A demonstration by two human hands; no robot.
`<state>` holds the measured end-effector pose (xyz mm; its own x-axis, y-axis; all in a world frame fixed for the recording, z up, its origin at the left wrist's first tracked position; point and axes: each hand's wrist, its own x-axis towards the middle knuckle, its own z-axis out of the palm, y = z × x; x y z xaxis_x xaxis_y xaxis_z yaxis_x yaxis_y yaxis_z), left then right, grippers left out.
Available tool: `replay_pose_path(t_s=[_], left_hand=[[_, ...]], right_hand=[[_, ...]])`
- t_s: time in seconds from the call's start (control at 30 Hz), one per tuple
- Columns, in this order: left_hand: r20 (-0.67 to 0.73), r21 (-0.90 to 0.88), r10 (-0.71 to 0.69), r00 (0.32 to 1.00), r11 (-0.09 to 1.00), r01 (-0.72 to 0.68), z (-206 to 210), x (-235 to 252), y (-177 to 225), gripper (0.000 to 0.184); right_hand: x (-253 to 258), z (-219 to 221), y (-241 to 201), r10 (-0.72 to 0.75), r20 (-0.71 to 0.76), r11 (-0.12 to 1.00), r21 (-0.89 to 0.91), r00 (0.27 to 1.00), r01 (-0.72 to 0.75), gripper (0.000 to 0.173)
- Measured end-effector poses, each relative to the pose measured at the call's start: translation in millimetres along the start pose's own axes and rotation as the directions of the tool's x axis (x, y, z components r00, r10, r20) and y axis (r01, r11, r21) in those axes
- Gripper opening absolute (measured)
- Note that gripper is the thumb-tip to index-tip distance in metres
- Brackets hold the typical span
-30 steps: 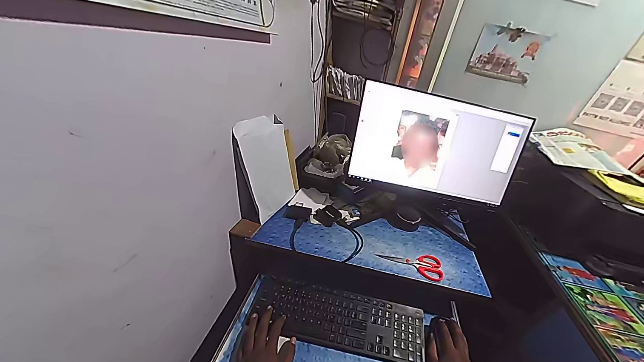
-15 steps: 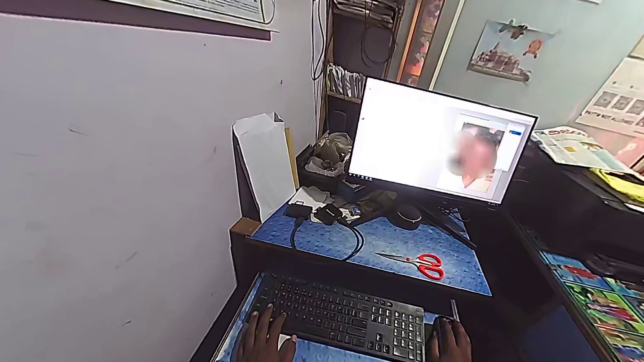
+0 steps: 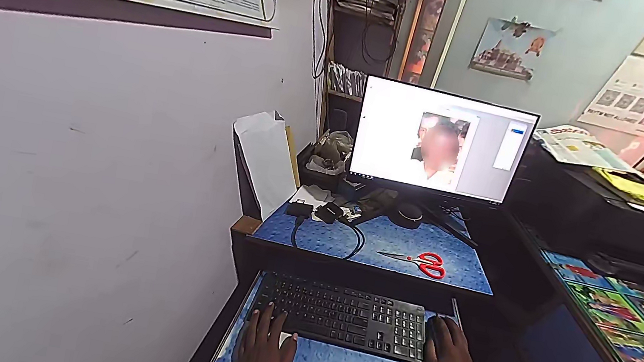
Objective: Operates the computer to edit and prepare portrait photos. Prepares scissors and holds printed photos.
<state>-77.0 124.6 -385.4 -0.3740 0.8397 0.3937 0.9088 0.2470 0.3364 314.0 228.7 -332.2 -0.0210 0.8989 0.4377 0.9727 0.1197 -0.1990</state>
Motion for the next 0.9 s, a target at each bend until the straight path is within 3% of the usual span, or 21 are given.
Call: replay_pose_path(t_s=[0.9], left_hand=[[-0.030,-0.024,0.004,1.000,1.000,-0.005,2.8,0.0,-1.1,0.064]], right_hand=[[-1.3,-3.1,-0.6,-0.038,-0.010,0.998,0.055,0.999,0.039,0.047]])
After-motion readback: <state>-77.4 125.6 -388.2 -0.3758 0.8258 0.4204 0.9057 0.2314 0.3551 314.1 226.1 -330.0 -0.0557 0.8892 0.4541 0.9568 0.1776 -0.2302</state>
